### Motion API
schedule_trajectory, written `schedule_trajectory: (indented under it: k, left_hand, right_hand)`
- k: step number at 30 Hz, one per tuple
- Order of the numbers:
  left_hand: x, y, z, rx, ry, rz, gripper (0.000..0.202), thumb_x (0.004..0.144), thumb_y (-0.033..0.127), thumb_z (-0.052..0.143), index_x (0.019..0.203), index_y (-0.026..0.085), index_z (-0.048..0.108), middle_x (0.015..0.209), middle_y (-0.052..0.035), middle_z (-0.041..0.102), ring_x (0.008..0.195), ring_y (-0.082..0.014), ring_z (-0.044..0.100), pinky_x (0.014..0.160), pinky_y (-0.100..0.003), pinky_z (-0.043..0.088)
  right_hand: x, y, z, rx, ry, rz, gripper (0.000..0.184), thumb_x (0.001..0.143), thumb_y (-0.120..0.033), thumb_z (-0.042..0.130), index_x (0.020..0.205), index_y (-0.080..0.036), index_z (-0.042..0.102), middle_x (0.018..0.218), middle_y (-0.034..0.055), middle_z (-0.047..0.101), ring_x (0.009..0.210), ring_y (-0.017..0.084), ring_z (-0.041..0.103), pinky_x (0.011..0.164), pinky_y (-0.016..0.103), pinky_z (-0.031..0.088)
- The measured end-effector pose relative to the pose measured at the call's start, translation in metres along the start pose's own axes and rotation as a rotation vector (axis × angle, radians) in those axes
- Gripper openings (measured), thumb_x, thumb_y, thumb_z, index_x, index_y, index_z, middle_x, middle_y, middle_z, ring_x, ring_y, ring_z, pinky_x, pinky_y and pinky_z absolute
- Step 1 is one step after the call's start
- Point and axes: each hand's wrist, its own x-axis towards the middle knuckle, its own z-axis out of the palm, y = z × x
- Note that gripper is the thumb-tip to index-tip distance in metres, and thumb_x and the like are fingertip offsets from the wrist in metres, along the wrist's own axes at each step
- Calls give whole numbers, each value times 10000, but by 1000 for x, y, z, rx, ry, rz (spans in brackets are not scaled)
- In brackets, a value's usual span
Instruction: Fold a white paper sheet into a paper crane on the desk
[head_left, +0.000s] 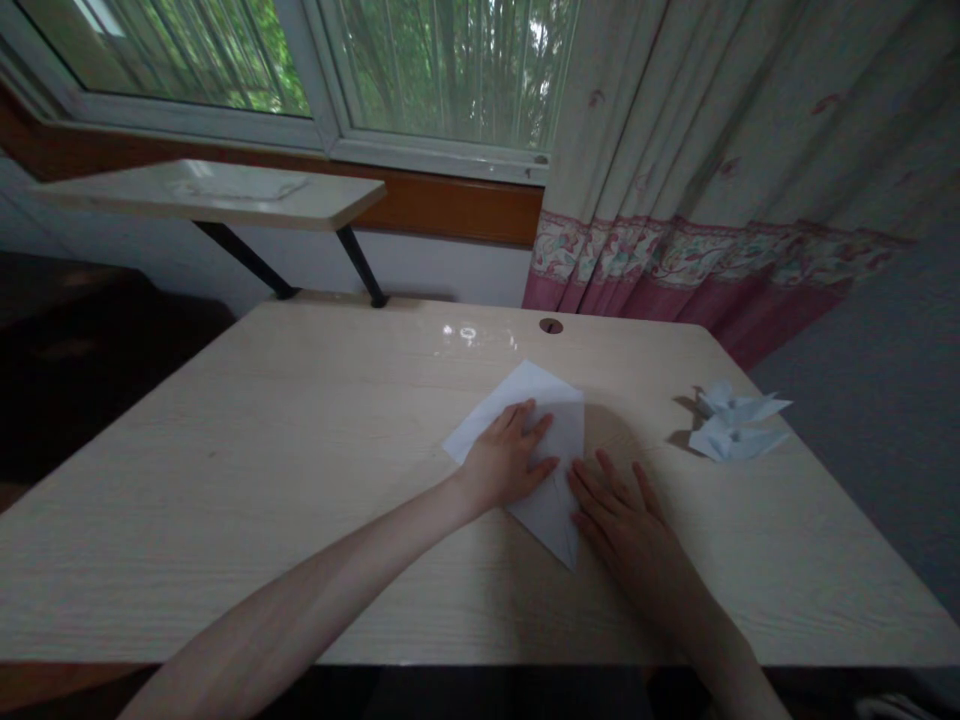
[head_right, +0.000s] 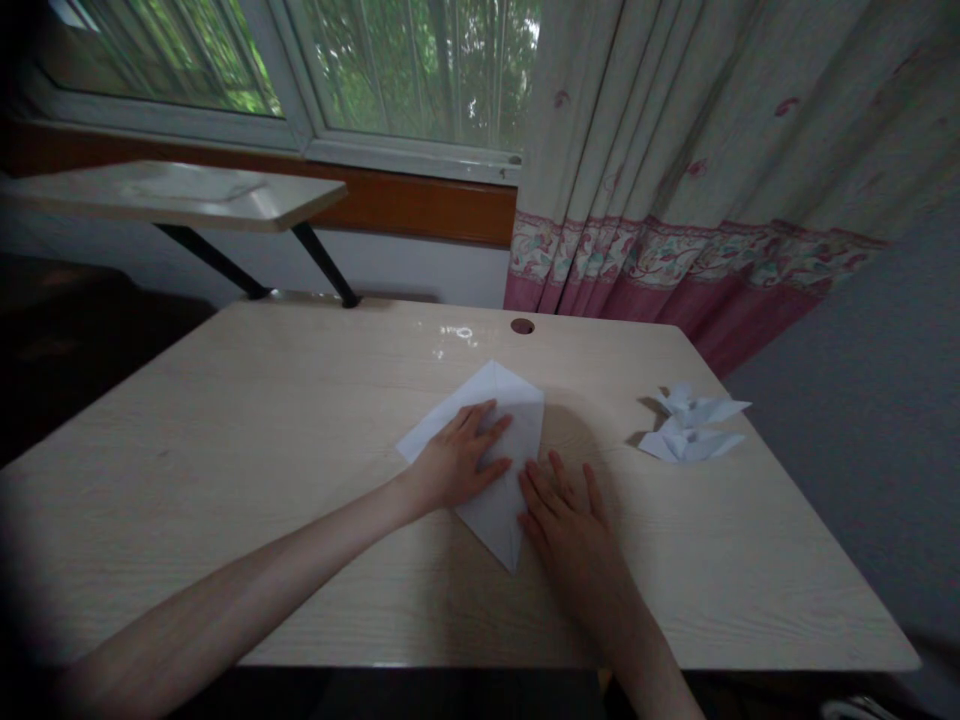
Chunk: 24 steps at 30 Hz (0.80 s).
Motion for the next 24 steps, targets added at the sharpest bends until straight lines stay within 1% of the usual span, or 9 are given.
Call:
schedule_trajectory:
  k: [4, 6, 9, 14, 17, 21, 24]
  left_hand:
    - [-1, 0, 2, 7, 10, 1, 593, 898, 484, 509, 1391, 163, 432, 1469, -154, 355, 1331, -311, 338, 1098, -418, 303]
    - [-1, 0, 3, 2, 13, 0, 587, 902, 483, 505, 1390, 165, 432, 1469, -152, 357, 1333, -308, 334, 1098, -419, 303]
    - [-1, 0, 2, -5, 16, -2, 581, 904, 477, 504, 1386, 160, 437, 1465, -157, 362, 1335, -308, 331, 1095, -419, 310]
    - [0, 0, 0, -3, 15, -3, 583, 900, 484, 506, 1388, 173, 436, 1464, -145, 361, 1329, -306, 337, 1091, -419, 318]
    - [0, 1, -1, -1, 11, -6, 582, 901, 484, 505, 1389, 174, 439, 1467, -145, 355, 1325, -312, 344, 1089, -424, 321]
    - [0, 1, -2, -7, 4, -4, 587, 899, 482, 509, 1389, 164, 445, 1468, -156, 351, 1328, -321, 340, 1091, -423, 320]
    - [0, 1, -2, -2, 6, -9, 585, 897, 478, 515, 1387, 166, 447, 1471, -155, 350, 1332, -318, 336, 1093, -425, 319]
  right_hand:
    - [-2, -3, 4, -33, 30, 6, 434, 972, -248, 348, 1395, -208, 437, 1462, 13, 412, 1408, 278, 226, 1134, 570, 136]
    - [-4, -4, 5, -28, 31, 11, 438, 968, -236, 360, 1398, -206, 434, 1465, 15, 405, 1413, 277, 208, 1138, 571, 110]
    - [-6, -1, 4, 22, -9, 15, 453, 979, -261, 353, 1428, -207, 379, 1484, 5, 369, 1422, 267, 175, 1138, 573, 135]
    - [-5, 11, -4, 166, -91, 35, 454, 995, -338, 345, 1447, -324, 304, 1486, -65, 358, 1435, 252, 68, 1134, 615, 110]
    - [-5, 14, -5, 249, -128, 52, 462, 1000, -354, 331, 1455, -354, 246, 1497, -59, 338, 1433, 244, 36, 1124, 634, 107]
    - [-9, 12, -1, 322, -172, 72, 488, 1005, -331, 312, 1467, -350, 159, 1522, -45, 279, 1430, 230, 19, 1124, 627, 102]
    - [-9, 16, -2, 371, -203, 59, 494, 1006, -314, 307, 1469, -350, 139, 1533, -39, 250, 1430, 223, 19, 1129, 615, 89]
